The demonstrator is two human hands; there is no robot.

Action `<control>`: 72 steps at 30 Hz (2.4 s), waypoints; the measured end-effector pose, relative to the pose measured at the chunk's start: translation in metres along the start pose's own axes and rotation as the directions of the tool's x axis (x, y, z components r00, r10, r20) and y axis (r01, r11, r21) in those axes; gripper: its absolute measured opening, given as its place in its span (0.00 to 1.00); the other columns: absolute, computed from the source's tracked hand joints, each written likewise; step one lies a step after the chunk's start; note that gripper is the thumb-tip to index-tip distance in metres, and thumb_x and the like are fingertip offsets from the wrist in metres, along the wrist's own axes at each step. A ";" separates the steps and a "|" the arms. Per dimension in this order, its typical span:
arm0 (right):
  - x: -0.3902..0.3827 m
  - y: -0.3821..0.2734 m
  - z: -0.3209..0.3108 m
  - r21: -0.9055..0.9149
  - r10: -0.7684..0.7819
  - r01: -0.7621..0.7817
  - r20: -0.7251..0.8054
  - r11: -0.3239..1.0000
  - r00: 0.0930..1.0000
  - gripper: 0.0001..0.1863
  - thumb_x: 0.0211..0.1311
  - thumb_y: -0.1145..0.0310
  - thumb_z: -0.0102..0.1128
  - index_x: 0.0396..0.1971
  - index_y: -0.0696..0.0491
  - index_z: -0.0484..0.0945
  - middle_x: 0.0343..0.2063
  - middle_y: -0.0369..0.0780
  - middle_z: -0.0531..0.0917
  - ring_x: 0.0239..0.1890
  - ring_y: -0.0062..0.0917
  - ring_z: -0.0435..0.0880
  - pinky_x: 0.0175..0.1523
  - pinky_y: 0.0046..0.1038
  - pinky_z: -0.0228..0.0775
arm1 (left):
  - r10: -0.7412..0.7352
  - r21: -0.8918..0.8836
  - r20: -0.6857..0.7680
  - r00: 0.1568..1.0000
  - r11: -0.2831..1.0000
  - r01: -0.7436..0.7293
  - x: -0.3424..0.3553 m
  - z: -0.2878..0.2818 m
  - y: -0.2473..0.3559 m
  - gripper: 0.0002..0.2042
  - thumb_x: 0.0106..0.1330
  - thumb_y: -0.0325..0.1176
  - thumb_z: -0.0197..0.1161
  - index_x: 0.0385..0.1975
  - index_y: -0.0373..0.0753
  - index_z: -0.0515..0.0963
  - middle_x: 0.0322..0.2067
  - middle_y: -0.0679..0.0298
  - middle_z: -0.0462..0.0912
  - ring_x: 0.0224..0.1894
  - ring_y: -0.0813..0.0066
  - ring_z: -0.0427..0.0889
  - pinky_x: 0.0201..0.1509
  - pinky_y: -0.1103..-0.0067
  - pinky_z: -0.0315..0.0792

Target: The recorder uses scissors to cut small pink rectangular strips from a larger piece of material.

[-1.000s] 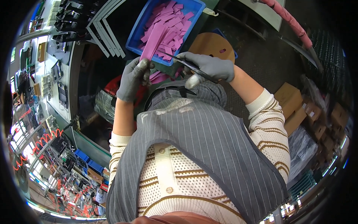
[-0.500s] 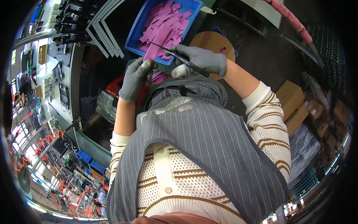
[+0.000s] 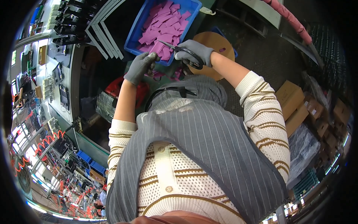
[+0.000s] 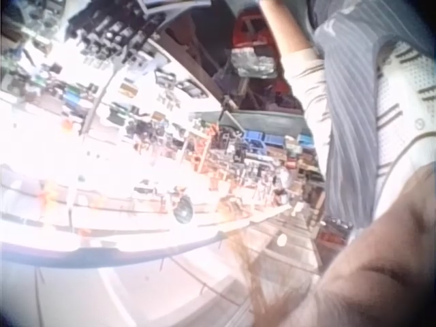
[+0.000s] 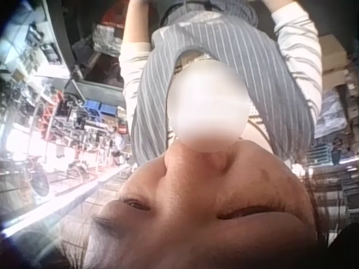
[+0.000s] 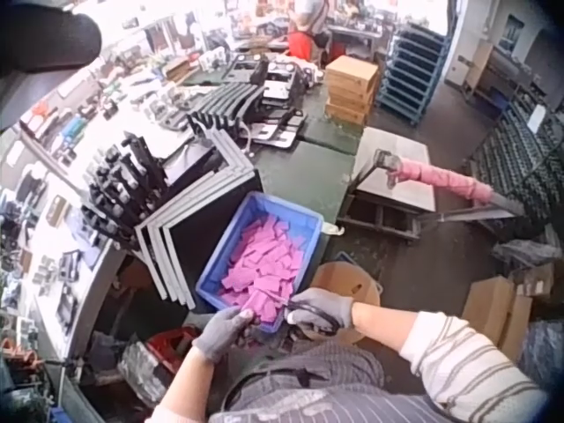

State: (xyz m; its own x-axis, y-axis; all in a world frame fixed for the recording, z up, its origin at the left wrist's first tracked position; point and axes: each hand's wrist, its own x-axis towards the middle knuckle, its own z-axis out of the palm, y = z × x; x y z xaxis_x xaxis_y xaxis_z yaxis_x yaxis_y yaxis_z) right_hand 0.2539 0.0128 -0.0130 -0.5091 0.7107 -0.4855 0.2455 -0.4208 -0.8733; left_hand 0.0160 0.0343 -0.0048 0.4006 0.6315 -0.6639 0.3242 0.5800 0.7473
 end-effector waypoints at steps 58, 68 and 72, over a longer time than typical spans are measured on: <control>-0.031 -0.028 0.020 0.089 -0.123 0.124 -0.019 0.988 0.992 0.24 0.52 0.57 0.64 0.44 0.57 0.72 0.26 0.32 0.72 0.27 0.13 0.70 0.34 0.15 0.65 | 0.105 -0.036 -0.026 0.994 0.994 -0.106 -0.055 0.013 0.031 0.15 0.65 0.44 0.52 0.31 0.36 0.74 0.14 0.73 0.66 0.14 0.86 0.65 0.20 0.87 0.63; 0.000 0.007 0.003 0.250 0.118 -0.084 -0.124 0.965 0.985 0.07 0.55 0.67 0.56 0.31 0.54 0.75 0.15 0.33 0.72 0.16 0.14 0.69 0.22 0.16 0.60 | -0.015 0.044 0.012 1.000 0.999 0.015 -0.011 -0.010 0.003 0.14 0.65 0.43 0.52 0.31 0.37 0.74 0.17 0.71 0.69 0.16 0.84 0.66 0.20 0.86 0.62; -0.012 0.003 0.005 0.477 0.003 0.122 -0.253 0.870 0.967 0.15 0.53 0.70 0.60 0.42 0.53 0.71 0.21 0.33 0.73 0.20 0.14 0.72 0.26 0.17 0.67 | 0.030 0.007 0.110 0.994 1.000 -0.031 -0.039 -0.007 0.002 0.16 0.65 0.45 0.53 0.32 0.37 0.74 0.17 0.72 0.69 0.16 0.86 0.66 0.20 0.88 0.61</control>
State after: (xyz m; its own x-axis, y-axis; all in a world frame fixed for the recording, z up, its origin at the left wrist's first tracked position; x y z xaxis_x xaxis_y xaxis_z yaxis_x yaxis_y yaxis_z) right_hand 0.2569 0.0002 -0.0100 -0.2831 0.8288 -0.4827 -0.2417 -0.5487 -0.8003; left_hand -0.0048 0.0142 0.0228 0.5016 0.5883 -0.6343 0.3175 0.5569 0.7675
